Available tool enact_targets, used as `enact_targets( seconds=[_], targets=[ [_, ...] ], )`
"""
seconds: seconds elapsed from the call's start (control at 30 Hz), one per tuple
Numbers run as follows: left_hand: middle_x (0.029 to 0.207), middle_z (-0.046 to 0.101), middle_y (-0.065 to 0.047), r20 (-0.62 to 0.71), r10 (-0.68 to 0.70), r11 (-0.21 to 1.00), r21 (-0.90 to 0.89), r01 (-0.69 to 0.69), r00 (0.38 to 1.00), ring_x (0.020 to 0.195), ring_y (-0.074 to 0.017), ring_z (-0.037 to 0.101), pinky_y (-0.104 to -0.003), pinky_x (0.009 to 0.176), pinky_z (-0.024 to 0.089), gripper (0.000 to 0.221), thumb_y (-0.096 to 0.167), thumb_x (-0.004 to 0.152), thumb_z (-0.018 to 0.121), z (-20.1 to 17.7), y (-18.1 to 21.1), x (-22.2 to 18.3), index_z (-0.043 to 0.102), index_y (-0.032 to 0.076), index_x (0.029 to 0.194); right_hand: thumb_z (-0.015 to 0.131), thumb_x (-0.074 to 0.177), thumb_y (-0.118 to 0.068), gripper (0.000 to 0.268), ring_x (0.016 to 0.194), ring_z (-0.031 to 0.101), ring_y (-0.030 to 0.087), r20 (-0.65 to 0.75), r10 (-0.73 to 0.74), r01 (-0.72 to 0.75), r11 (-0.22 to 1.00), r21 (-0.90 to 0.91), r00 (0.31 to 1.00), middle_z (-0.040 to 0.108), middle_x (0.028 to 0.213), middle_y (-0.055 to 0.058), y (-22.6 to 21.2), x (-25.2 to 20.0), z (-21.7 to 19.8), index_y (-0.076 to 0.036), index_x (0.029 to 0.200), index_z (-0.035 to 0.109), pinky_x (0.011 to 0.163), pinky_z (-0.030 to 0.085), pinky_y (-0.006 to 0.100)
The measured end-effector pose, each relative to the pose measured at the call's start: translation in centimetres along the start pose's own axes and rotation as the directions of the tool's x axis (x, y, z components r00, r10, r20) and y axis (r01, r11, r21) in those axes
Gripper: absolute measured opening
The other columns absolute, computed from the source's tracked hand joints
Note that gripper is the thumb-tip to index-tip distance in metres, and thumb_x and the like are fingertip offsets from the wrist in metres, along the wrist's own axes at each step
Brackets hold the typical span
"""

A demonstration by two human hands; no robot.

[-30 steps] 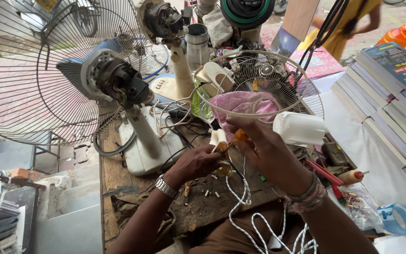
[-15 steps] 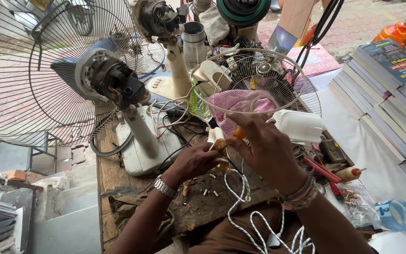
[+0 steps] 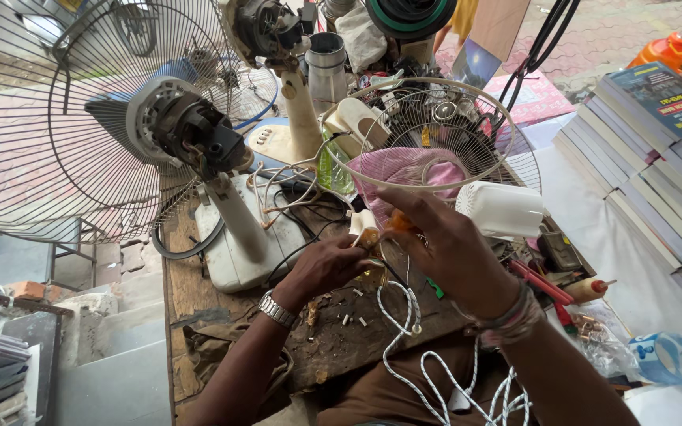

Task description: The person works on a small electrical switch or socket, using a screwdriver to tighten screws and adjust internal components. They repeatedly open and close the device, manipulate wires, and reposition parts on a cluttered workbench.

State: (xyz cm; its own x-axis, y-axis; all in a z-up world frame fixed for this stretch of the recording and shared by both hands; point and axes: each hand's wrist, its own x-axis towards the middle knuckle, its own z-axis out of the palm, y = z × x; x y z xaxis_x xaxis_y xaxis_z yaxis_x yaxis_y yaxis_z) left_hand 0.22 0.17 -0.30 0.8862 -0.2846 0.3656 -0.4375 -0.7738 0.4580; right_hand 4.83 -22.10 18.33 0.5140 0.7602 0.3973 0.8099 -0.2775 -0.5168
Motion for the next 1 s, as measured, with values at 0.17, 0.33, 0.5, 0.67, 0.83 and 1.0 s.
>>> enact_targets(
  seconds=[0.17,0.33,0.5,0.67,0.83,1.0],
  targets=[
    [0.092,0.066,-0.002,-0.060,0.025,0.999,0.030,-0.024,0.998,0.069,-0.0140,0.062,-0.029,0.051,0.050,0.032,0.044,0.103,0.056,-0.12,0.20,-0.10,0.073,0.017,0.101,0.072,0.094,-0.017,0.056,0.106,0.070,0.030,-0.152,-0.185,0.161,0.974,-0.158,0.971,0.067,0.123,0.016,-0.18,0.25,0.07,-0.014,0.143,0.044,0.083,0.058,0.040],
    [0.100,0.069,-0.002,-0.038,0.014,0.999,0.029,-0.013,0.999,0.068,-0.0137,0.064,-0.028,0.047,0.051,0.030,0.043,0.102,0.057,-0.29,0.46,0.17,0.073,0.018,0.103,0.074,0.092,-0.022,0.059,0.096,0.073,0.027,-0.037,-0.021,0.019,0.998,-0.067,0.999,0.070,0.115,0.012,-0.31,0.16,-0.20,-0.017,0.145,0.047,0.077,0.060,0.040],
    [0.097,0.070,-0.001,-0.029,-0.026,0.998,0.052,0.028,0.999,0.068,-0.0153,0.064,-0.030,0.046,0.051,0.028,0.043,0.099,0.060,-0.07,0.39,-0.12,0.073,0.018,0.102,0.074,0.093,-0.020,0.058,0.096,0.072,0.029,-0.148,-0.164,0.140,0.978,-0.157,0.975,0.068,0.117,0.014,-0.48,0.31,0.38,-0.014,0.144,0.046,0.075,0.058,0.041],
    [0.096,0.068,0.000,-0.027,-0.004,0.999,0.046,0.005,1.000,0.071,-0.0144,0.066,-0.030,0.052,0.053,0.026,0.043,0.103,0.061,0.25,0.07,-0.07,0.071,0.019,0.099,0.075,0.095,-0.018,0.062,0.093,0.076,0.022,-0.116,-0.065,0.062,0.998,-0.027,0.991,0.070,0.111,0.008,-0.02,0.28,0.43,-0.019,0.149,0.046,0.074,0.063,0.035],
    [0.095,0.069,-0.002,-0.083,0.018,0.999,0.050,-0.014,0.996,0.068,-0.0155,0.065,-0.031,0.048,0.052,0.026,0.042,0.099,0.061,0.25,0.13,-0.26,0.073,0.018,0.100,0.073,0.091,-0.018,0.060,0.098,0.069,0.032,-0.177,-0.238,0.211,0.964,-0.160,0.955,0.065,0.116,0.016,0.04,0.38,0.52,-0.016,0.144,0.044,0.078,0.058,0.041],
    [0.090,0.067,-0.001,-0.031,-0.007,0.999,0.041,0.009,0.999,0.063,-0.0139,0.063,-0.030,0.046,0.051,0.026,0.043,0.101,0.060,0.27,0.18,0.00,0.073,0.020,0.103,0.071,0.098,-0.020,0.058,0.098,0.076,0.024,-0.051,-0.057,0.057,0.998,0.005,0.997,0.072,0.116,0.009,0.11,0.19,0.28,-0.020,0.151,0.046,0.081,0.062,0.036]
  ],
)
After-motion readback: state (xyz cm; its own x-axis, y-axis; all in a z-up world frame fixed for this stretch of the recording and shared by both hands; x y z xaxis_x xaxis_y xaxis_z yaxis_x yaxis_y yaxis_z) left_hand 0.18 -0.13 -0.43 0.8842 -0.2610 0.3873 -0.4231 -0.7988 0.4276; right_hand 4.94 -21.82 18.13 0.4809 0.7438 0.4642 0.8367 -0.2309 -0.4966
